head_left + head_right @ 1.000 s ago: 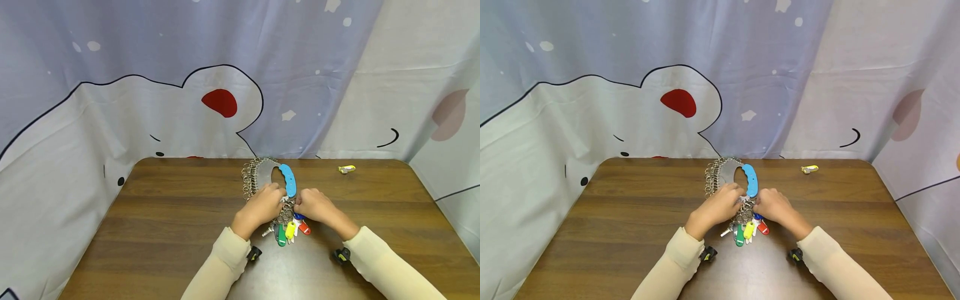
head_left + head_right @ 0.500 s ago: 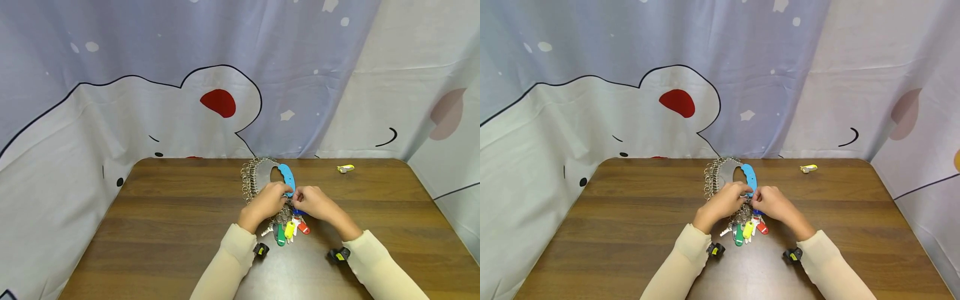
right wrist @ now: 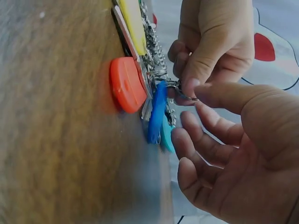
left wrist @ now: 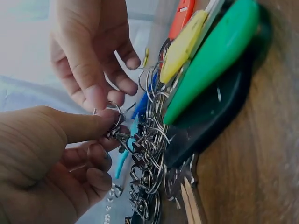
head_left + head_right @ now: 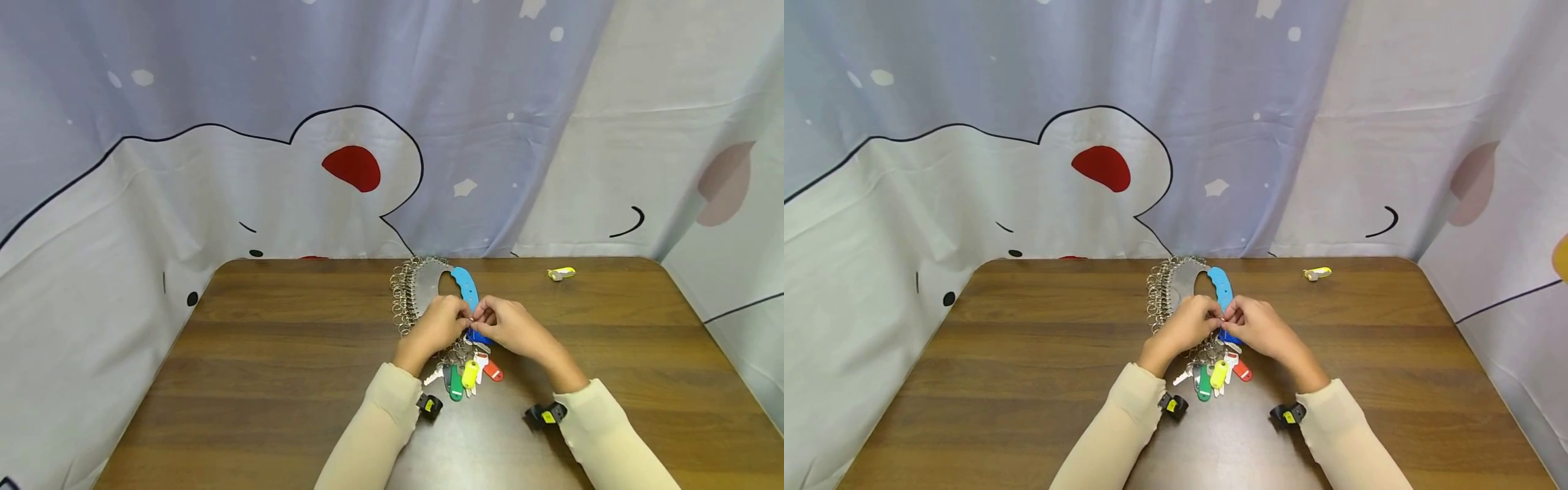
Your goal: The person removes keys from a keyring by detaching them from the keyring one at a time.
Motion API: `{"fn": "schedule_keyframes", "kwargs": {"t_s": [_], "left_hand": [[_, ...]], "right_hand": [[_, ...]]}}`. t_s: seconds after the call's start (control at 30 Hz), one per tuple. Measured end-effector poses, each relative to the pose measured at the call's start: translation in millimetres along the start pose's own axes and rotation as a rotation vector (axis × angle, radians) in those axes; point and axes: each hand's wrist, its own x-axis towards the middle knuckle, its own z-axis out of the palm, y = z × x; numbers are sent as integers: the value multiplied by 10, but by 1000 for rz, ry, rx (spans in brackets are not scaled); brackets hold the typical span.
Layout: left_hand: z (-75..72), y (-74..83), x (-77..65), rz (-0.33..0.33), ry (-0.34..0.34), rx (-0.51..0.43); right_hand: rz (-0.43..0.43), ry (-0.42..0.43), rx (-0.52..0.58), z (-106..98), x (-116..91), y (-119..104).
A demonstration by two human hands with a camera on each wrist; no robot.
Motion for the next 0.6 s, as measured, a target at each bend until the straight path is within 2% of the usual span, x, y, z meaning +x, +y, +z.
{"fn": "schedule_keyframes", "kwargs": {"t_s": [0.3,0.6], "left_hand": [[26,-33,-14,3,25,-26],[18,-38,-29,-7,33,-47]], "right_hand": [[-12,-10,-156,86,7,17],[-5,65,-194,141,2,-12]]}}
